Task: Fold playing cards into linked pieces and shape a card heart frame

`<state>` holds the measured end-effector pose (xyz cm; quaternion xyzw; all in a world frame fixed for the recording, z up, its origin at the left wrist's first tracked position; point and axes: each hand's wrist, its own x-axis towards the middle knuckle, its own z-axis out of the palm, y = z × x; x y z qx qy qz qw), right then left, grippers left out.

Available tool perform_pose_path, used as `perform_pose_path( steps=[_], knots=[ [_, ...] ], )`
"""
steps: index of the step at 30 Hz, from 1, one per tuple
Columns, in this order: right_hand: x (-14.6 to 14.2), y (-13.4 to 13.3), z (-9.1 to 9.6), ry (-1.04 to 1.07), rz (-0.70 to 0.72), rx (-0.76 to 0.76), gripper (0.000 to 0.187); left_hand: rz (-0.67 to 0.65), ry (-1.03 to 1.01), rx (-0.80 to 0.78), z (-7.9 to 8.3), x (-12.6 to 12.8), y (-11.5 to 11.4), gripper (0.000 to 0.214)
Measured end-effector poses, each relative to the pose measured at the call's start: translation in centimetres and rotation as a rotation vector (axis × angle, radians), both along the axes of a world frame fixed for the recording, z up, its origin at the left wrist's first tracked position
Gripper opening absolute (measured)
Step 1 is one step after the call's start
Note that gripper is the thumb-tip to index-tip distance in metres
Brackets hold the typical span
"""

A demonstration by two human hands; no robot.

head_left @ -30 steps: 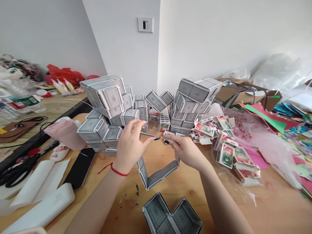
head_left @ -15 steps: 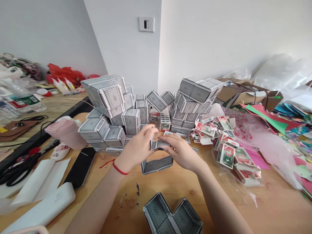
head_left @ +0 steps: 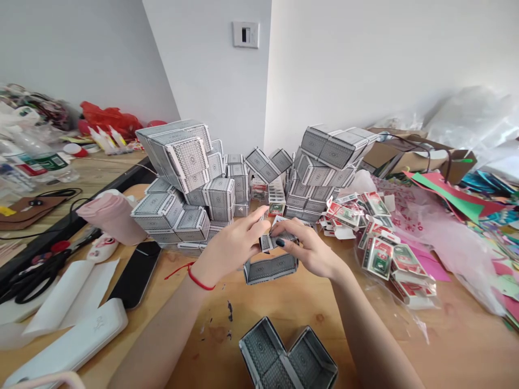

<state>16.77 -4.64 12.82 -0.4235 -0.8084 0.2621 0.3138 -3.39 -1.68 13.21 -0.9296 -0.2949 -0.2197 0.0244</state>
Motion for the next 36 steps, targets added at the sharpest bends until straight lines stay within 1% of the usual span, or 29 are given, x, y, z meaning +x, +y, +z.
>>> perform_pose_path(
  steps=[4,7,12,16,23,27,31,36],
  knots=[
    [0.2,0.1,-0.1,0.026,0.031,-0.059,0.02,0.009,0.018,-0.001,0.3,-0.2,-0.2,0.026],
    [0.2,0.2,-0.3,0.043,0.052,-0.072,0.02,0.009,0.008,-0.006,0.4,-0.2,-0.4,0.025],
    [0.1,0.1,-0.4,0.063,0.063,-0.063,0.021,0.021,-0.021,-0.02,0.5,-0.2,-0.4,0.026],
    [-0.1,0.1,-0.3,0.059,0.04,-0.051,0.022,0.049,-0.026,0.002,0.4,-0.3,-0.3,0.024],
    [-0.1,0.3,-0.4,0.005,0.047,-0.025,0.029,0.016,0.012,0.074,-0.2,0.1,-0.3,0.025],
    [-0.3,0.3,-0.4,-0.027,-0.009,0.017,0.029,0.029,0.05,0.107,-0.5,0.2,-0.4,0.023],
    [-0.7,0.0,-0.4,-0.066,-0.064,0.025,0.028,0.009,0.09,0.102,-0.6,0.3,-0.5,0.019],
    [-1.1,-0.3,-0.2,-0.116,-0.119,0.04,0.025,0.015,0.105,0.088,-0.8,0.7,-0.6,0.022]
  ],
)
